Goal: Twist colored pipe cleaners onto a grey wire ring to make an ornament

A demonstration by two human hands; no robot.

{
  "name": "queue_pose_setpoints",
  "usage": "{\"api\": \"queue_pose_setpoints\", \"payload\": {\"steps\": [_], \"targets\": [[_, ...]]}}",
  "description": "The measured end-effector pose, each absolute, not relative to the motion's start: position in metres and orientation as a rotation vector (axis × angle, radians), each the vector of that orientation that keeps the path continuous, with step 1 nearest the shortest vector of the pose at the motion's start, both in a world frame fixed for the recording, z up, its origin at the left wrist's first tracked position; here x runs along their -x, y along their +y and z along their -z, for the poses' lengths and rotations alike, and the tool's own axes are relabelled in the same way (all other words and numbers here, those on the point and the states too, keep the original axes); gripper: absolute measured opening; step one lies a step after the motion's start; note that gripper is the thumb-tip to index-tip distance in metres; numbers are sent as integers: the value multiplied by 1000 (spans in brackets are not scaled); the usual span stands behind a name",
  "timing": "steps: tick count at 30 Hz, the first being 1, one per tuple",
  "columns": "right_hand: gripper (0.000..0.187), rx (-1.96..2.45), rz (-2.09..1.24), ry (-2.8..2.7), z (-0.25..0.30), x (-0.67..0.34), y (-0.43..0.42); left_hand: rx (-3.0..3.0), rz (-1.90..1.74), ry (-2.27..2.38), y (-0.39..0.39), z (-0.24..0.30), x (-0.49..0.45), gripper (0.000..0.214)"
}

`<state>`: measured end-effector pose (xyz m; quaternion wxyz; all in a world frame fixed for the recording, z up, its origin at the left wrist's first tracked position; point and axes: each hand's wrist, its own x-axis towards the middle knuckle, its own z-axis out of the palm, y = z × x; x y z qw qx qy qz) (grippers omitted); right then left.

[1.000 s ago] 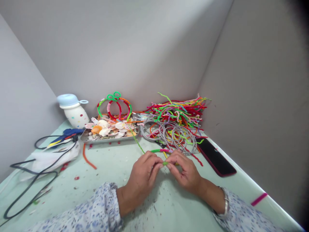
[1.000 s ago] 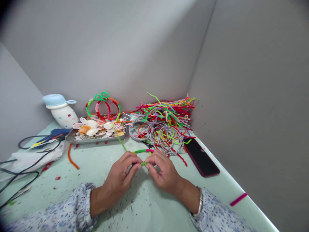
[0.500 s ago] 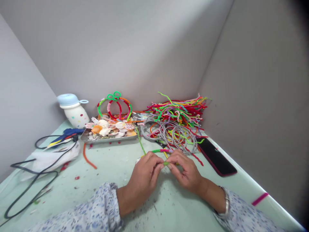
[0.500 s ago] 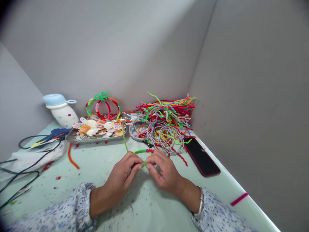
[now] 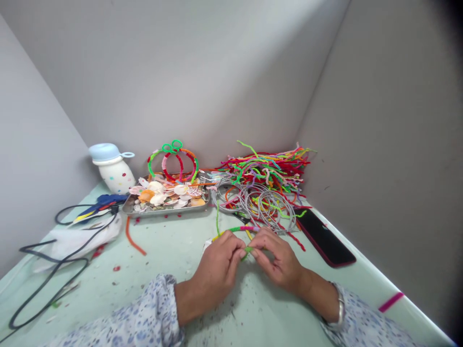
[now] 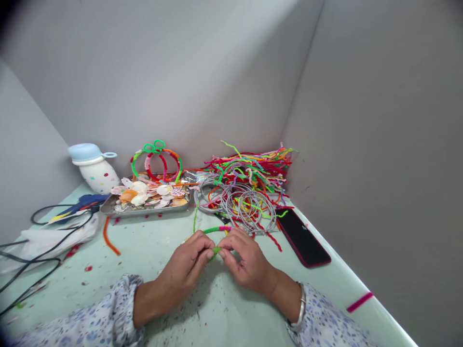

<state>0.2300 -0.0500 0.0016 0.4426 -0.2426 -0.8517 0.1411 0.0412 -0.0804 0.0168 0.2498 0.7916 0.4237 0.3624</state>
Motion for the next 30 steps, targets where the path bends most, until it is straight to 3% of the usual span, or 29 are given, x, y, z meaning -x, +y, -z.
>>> {"api": "queue_pose_setpoints", "payload": {"steps": [30], "targets": [[10, 630, -324, -2119, -4, -230, -49, -2097, -958, 1148, -81, -20, -43, 21]]}}
